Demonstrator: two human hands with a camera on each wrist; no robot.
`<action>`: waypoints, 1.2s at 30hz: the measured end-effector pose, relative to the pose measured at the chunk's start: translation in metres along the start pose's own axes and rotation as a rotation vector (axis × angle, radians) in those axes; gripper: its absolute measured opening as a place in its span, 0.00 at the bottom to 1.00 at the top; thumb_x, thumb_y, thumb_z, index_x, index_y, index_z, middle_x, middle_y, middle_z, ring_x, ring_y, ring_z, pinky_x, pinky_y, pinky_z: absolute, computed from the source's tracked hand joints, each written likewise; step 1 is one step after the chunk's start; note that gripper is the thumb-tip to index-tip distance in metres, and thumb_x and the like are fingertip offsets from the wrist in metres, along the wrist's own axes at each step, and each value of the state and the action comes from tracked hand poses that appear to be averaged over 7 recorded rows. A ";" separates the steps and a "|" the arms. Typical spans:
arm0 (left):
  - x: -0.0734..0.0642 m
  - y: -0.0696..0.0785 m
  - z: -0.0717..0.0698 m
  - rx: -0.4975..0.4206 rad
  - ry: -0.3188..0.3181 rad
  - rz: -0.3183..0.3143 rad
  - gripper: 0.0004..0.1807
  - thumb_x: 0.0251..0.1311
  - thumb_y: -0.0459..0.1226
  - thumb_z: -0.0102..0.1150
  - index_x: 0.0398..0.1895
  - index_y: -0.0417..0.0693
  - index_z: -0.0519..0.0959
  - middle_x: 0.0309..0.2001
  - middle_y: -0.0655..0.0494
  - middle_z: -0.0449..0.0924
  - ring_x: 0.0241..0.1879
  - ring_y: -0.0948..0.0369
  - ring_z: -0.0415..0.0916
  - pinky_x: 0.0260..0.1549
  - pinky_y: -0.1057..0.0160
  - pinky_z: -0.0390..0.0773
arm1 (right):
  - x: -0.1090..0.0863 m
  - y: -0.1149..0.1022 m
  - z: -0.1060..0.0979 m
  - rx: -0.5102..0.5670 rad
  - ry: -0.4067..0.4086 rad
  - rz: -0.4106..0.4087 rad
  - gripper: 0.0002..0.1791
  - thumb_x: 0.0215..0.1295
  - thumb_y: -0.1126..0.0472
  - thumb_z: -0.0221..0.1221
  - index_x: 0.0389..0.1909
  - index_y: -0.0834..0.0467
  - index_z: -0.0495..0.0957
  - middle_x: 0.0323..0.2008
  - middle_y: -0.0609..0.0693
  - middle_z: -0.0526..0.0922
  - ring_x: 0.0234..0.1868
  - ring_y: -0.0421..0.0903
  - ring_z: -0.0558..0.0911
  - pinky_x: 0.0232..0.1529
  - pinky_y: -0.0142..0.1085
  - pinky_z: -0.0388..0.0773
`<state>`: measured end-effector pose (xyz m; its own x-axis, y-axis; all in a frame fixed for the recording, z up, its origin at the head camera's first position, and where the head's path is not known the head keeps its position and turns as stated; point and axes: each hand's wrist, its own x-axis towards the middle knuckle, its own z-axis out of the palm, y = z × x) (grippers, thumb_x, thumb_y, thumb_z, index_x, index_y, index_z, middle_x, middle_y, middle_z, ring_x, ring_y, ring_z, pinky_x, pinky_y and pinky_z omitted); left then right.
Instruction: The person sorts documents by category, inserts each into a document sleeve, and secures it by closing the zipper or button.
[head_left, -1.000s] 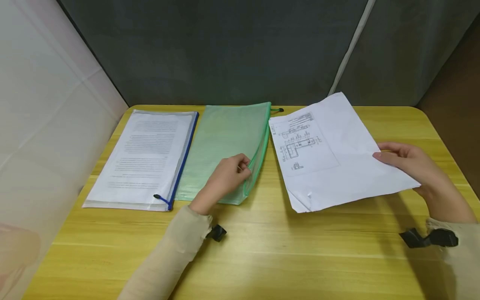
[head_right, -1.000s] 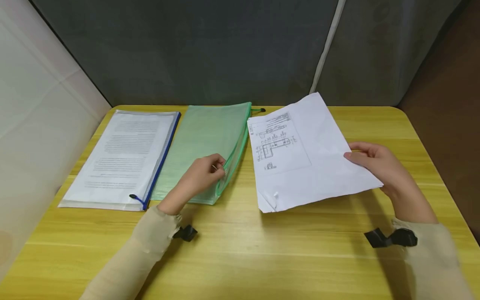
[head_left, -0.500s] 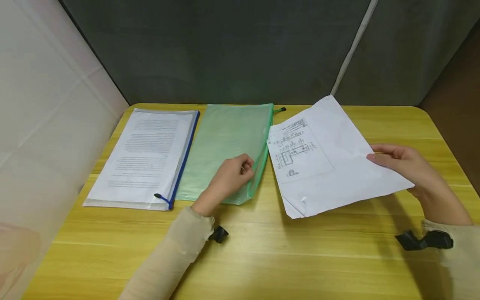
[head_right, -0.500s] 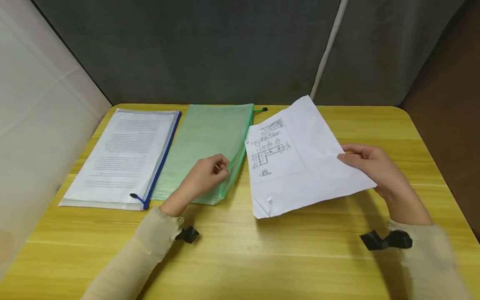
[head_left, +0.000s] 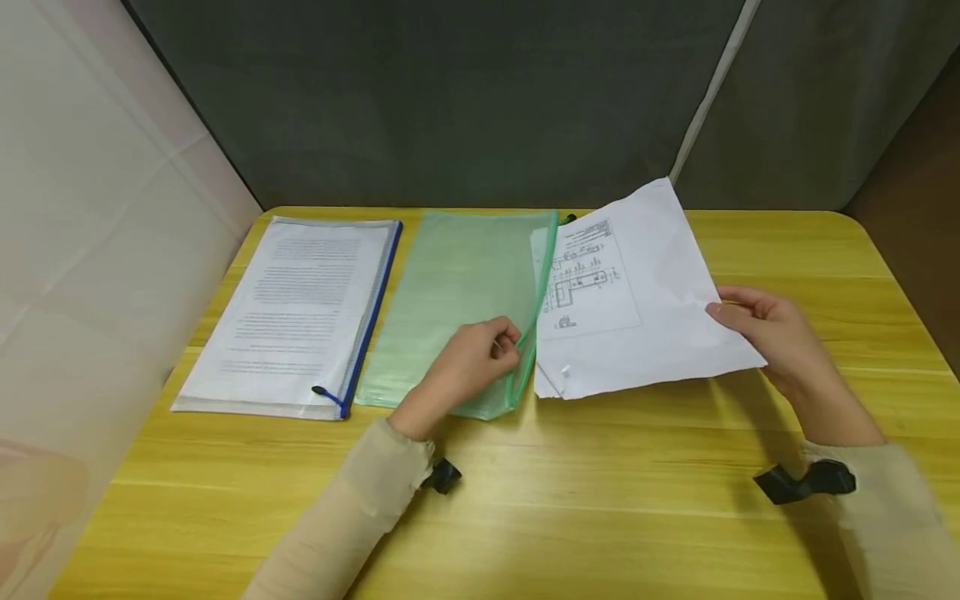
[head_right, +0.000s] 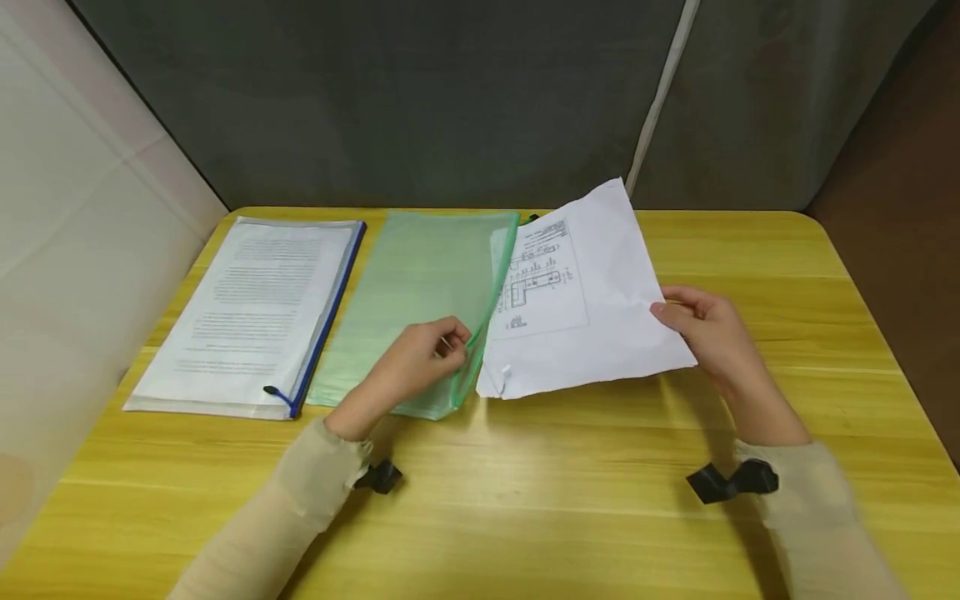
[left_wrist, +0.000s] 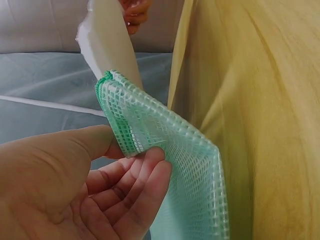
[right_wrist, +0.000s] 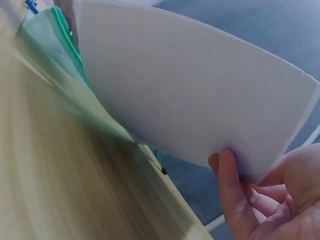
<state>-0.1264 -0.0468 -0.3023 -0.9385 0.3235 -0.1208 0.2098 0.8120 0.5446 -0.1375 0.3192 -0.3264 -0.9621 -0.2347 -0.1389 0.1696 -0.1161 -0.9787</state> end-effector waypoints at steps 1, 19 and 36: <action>0.000 0.001 0.001 0.000 -0.001 0.000 0.11 0.61 0.33 0.53 0.45 0.44 0.80 0.37 0.53 0.85 0.38 0.61 0.81 0.40 0.64 0.79 | 0.000 0.001 0.000 0.005 0.000 -0.003 0.12 0.73 0.64 0.55 0.45 0.44 0.83 0.35 0.39 0.88 0.31 0.37 0.87 0.29 0.29 0.83; 0.003 0.010 0.008 0.063 -0.010 -0.057 0.10 0.63 0.33 0.59 0.46 0.43 0.80 0.36 0.55 0.84 0.37 0.61 0.80 0.40 0.64 0.80 | -0.001 -0.002 -0.013 0.147 -0.001 0.039 0.16 0.73 0.67 0.52 0.41 0.46 0.86 0.34 0.42 0.88 0.30 0.38 0.86 0.29 0.28 0.83; -0.005 0.026 0.014 0.346 -0.036 -0.045 0.09 0.61 0.39 0.66 0.39 0.47 0.77 0.42 0.53 0.70 0.30 0.60 0.71 0.30 0.64 0.75 | 0.001 0.010 -0.021 0.274 -0.015 0.080 0.15 0.73 0.68 0.52 0.42 0.49 0.87 0.35 0.44 0.89 0.32 0.39 0.87 0.32 0.29 0.83</action>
<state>-0.1122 -0.0208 -0.2993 -0.9400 0.2954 -0.1709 0.2545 0.9404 0.2256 -0.1408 0.3382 -0.3396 -0.9405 -0.2675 -0.2095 0.2979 -0.3527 -0.8870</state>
